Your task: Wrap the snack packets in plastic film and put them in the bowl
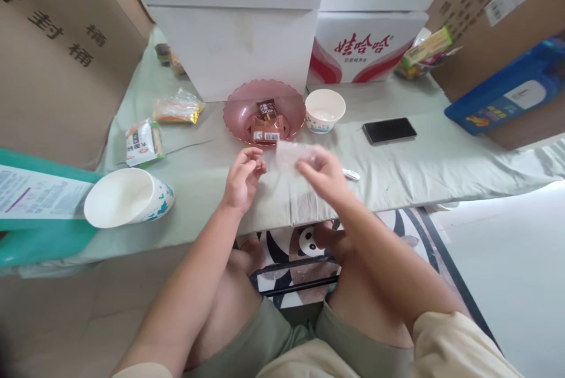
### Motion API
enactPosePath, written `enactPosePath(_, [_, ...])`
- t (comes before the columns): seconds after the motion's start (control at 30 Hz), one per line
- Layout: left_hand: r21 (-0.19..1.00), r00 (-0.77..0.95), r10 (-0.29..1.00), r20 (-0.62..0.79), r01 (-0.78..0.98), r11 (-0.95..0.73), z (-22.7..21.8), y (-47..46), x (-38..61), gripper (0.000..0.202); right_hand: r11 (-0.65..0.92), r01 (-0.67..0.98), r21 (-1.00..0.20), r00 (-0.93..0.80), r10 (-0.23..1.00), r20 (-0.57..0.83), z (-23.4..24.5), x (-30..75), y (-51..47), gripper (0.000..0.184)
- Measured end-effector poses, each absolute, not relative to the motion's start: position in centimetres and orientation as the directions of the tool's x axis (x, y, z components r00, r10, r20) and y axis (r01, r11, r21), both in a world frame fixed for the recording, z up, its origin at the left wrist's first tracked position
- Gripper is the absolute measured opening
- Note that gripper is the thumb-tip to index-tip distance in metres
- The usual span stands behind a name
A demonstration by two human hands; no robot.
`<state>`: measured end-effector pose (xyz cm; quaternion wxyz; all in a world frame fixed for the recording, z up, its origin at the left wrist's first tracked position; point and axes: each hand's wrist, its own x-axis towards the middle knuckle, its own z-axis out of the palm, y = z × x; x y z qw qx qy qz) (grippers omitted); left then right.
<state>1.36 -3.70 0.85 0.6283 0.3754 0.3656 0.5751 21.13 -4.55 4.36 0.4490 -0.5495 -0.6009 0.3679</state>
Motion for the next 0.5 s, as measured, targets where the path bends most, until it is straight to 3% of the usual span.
enactPosePath(0.1, [0.874, 0.050, 0.996, -0.076, -0.477, 0.091, 1.2, -3.1, 1.1, 0.019, 0.132, 0.659, -0.740, 0.190, 0.923, 0.334, 7.1, 24.1, 0.3, 0.009])
enactPosePath(0.17, [0.867, 0.065, 0.996, -0.068, -0.490, 0.091, 1.4, -2.9, 0.9, 0.019, 0.053, 0.844, -0.533, 0.179, 0.911, 0.373, 8.9, 25.6, 4.5, 0.008])
enactPosePath(0.27, [0.857, 0.085, 0.995, -0.061, -0.507, 0.096, 1.5, -2.7, 0.7, 0.019, -0.060, 0.985, -0.163, 0.080, 0.990, 0.117, 10.1, 25.9, 10.0, 0.017])
enactPosePath(0.33, [0.854, 0.087, 0.994, -0.068, -0.510, 0.103, 1.7, -2.6, 0.5, 0.020, -0.063, 0.998, -0.006, 0.063, 0.995, -0.077, 9.7, 25.2, 12.3, 0.020])
enactPosePath(0.4, [0.851, 0.085, 0.994, -0.075, -0.514, 0.108, 1.8, -2.5, 0.4, 0.019, -0.046, 0.999, 0.026, 0.050, 0.980, -0.194, 8.7, 24.3, 13.7, 0.015])
enactPosePath(0.5, [0.837, 0.079, 0.994, -0.081, -0.536, 0.111, 2.1, -2.4, 0.1, 0.019, -0.006, 0.999, -0.035, -0.005, 0.950, -0.311, 7.8, 23.7, 14.6, 0.005])
